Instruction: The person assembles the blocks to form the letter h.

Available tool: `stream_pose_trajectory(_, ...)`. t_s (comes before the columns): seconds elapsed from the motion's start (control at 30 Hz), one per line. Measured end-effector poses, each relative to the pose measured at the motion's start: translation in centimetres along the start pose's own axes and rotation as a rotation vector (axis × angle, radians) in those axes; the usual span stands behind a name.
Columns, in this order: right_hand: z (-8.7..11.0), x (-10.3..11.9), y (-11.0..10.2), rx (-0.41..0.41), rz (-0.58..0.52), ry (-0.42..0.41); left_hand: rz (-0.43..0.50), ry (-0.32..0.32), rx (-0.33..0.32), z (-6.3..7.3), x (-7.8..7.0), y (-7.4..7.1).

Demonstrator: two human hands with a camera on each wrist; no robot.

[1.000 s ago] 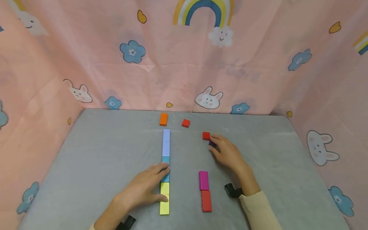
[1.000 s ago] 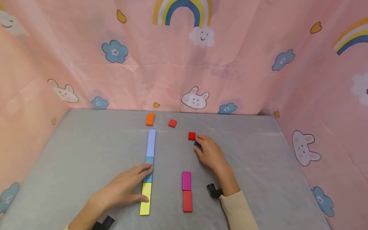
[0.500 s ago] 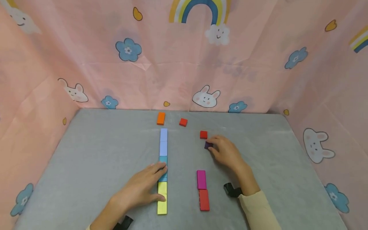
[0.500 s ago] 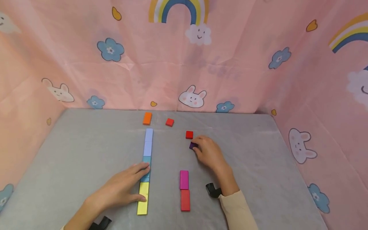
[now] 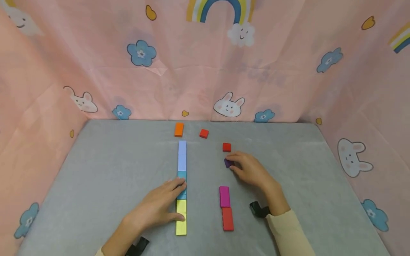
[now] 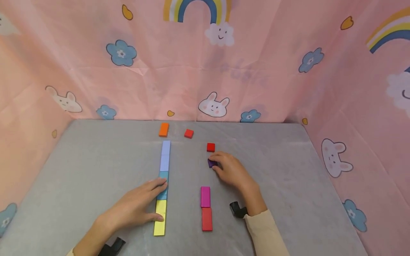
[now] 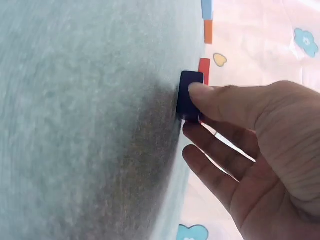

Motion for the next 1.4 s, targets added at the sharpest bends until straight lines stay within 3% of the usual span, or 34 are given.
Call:
stream_pose_trajectory(0.27, 0.0, 1.1, 0.1, 0.001, 0.040, -0.060, -0.019, 0.033, -0.025, 0.1, 0.0, -0.2)
stream_pose_trajectory(0.57, 1.7, 3.2, -0.1, 0.052, -0.025, -0.140, -0.007, 0.001, -0.014, 0.2, 0.1, -0.3)
stream_pose_trajectory(0.9, 3.2, 3.4, 0.5, 0.088, -0.027, -0.123, -0.003, 0.011, -0.010, 0.2, -0.1, -0.1)
stream_pose_trajectory(1.4, 3.5, 3.7, 0.6, 0.121, -0.027, -0.124, 0.012, -0.005, 0.001, 0.1, 0.0, -0.1)
Point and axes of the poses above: each hand's wrist, its own z-axis away from the middle knuckle, its own y-axis out of the palm, x = y × z, the point moved 4 cm from there along -z, towards the middle knuckle, and after that the axes turned 10 degrees about -x, right-handed, at the moved point
